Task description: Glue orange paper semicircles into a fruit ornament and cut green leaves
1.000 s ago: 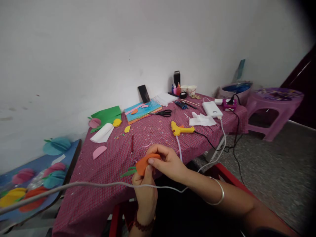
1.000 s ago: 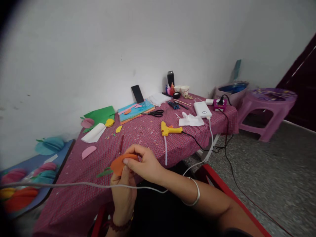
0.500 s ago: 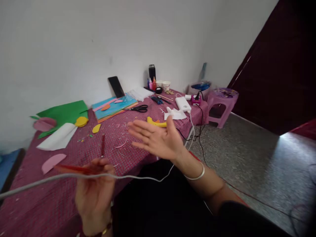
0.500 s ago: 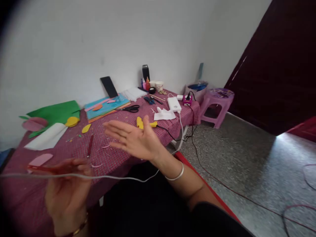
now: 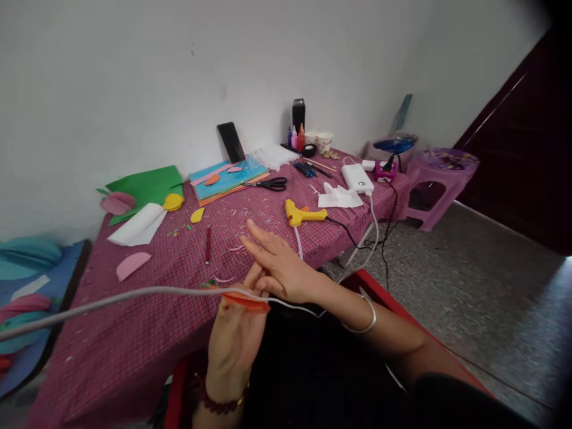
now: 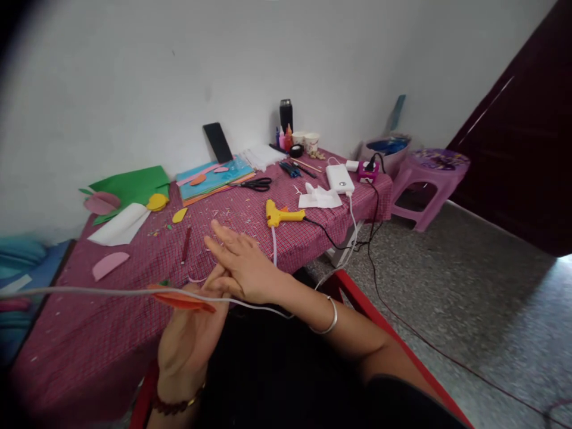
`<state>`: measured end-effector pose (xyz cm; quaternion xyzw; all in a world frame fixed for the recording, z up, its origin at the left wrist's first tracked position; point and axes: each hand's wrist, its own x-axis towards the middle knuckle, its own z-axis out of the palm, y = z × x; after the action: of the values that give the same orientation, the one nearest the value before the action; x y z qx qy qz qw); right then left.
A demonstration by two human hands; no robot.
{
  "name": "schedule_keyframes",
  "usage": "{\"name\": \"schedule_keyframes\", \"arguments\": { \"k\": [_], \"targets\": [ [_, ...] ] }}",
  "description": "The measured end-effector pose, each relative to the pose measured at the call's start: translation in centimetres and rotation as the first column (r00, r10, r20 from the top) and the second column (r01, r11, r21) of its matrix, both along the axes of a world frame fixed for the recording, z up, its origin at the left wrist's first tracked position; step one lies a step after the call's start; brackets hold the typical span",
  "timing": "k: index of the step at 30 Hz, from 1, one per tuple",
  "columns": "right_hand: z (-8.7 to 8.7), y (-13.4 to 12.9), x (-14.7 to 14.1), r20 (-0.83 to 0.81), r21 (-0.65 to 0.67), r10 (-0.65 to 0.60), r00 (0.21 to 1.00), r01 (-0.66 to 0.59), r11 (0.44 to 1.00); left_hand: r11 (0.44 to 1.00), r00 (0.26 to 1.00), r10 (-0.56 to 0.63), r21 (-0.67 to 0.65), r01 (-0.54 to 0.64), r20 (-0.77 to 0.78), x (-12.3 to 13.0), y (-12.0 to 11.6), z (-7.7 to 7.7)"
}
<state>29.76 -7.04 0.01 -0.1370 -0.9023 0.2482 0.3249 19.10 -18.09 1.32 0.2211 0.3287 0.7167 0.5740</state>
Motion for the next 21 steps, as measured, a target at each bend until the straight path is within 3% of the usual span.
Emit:
{"name": "schedule_keyframes", "arguments": {
  "k": [4, 7, 10, 12, 14, 16, 18, 21],
  "targets": [
    [0.7, 0.6, 0.0, 0.129, 0.209, 0.036, 0.991, -0.063, 0.976, 0.997, 0.998, -0.018, -0.071, 0.022, 0.066, -1.4, -0.9, 0.1],
    [1.3, 2.6, 0.8, 0.157, 0.203, 0.106, 0.982, -0.137, 0.970, 0.994, 0.998, -0.030, -0.099, 0.035, 0.056, -1.7, -1.4, 0.2],
    [2.1, 5.2, 2.6, 0.119, 0.065, -0.046, 0.992, 0.039, 0.997, 0.999, 0.999, 0.029, -0.029, -0.030, -0.023, -1.8, -1.6, 0.7],
    [2.6, 6.1, 3.9, 0.079, -0.051, -0.211, 0.974, 0.215, 0.975, 0.995, 0.993, 0.103, 0.013, -0.102, -0.060, -2.0, -1.3, 0.8],
    [2.6, 5.9, 4.9, 0.052, -0.129, -0.304, 0.951, 0.308, 0.943, 0.983, 0.981, 0.182, 0.011, -0.182, -0.073, -2.3, -0.6, 0.5],
    [2.2, 4.7, 5.3, 0.038, -0.184, -0.317, 0.948, 0.319, 0.930, 0.951, 0.947, 0.308, -0.003, -0.309, -0.096, -2.8, 0.6, -0.3],
    [1.4, 3.2, 5.1, 0.044, -0.246, -0.278, 0.959, 0.280, 0.928, 0.882, 0.871, 0.468, 0.022, -0.470, -0.151, -3.2, 1.9, -1.3],
    [0.2, 1.4, 3.9, 0.030, -0.446, -0.081, 0.996, 0.086, 0.891, 0.784, 0.751, 0.617, 0.102, -0.612, -0.237, -3.8, 4.1, -2.1]
  ]
}}
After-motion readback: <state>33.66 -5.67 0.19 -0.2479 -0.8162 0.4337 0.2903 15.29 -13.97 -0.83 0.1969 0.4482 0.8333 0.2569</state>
